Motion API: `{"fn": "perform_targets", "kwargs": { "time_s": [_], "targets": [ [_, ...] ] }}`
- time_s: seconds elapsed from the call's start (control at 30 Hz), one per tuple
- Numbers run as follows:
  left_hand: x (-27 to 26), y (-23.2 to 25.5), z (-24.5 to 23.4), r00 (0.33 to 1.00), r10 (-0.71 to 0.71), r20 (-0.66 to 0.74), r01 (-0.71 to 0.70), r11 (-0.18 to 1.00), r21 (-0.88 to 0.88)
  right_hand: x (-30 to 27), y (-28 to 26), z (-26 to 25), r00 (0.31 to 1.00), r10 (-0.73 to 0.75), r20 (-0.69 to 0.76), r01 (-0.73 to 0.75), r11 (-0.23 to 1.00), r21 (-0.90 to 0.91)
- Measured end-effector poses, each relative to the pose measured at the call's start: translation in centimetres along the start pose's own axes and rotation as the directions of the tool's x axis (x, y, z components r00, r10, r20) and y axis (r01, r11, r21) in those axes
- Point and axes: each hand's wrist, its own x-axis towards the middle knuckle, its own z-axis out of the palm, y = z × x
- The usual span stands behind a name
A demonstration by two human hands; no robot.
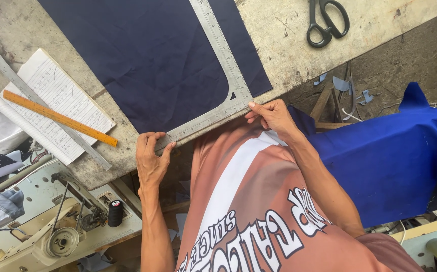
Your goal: The person lays a piece of dark blue fabric on a work table and smooths it out. They use a ruler and chalk to mark straight lines on the fabric, then cut along the marked lines using scissors. The person repeats the measuring and cutting process to create separate fabric pieces.
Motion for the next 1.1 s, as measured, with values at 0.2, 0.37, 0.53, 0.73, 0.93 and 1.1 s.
{"fn": "perform_targets", "kwargs": {
  "time_s": [0.2,0.37,0.53,0.73,0.93,1.1],
  "targets": [
    [-0.1,-0.1,0.1,1.0,-0.004,-0.016,0.004,1.0,-0.006,0.2,-0.1,-0.1,1.0,0.011,0.017,-0.011,1.0,-0.005],
    [-0.2,-0.3,0.2,1.0,0.011,-0.017,-0.011,1.0,-0.002,0.3,-0.1,-0.4,0.999,0.013,0.032,-0.013,1.0,-0.012],
    [-0.1,-0.3,0.1,1.0,0.01,-0.005,-0.01,1.0,0.015,0.3,0.0,-0.4,0.999,0.003,0.035,-0.003,1.0,-0.003],
    [0.0,-0.5,0.0,1.0,0.017,0.017,-0.018,0.999,0.04,0.2,-0.1,-0.4,0.999,0.002,0.045,-0.003,1.0,0.01],
    [0.1,-0.4,-0.1,0.999,0.017,0.034,-0.018,0.999,0.046,0.4,-0.1,-0.5,0.998,-0.02,0.055,0.02,1.0,0.008],
    [0.7,0.5,-0.8,0.999,0.036,0.041,-0.041,0.992,0.116,-0.1,0.1,-1.1,0.997,-0.011,0.074,0.011,1.0,0.007]
  ]
}}
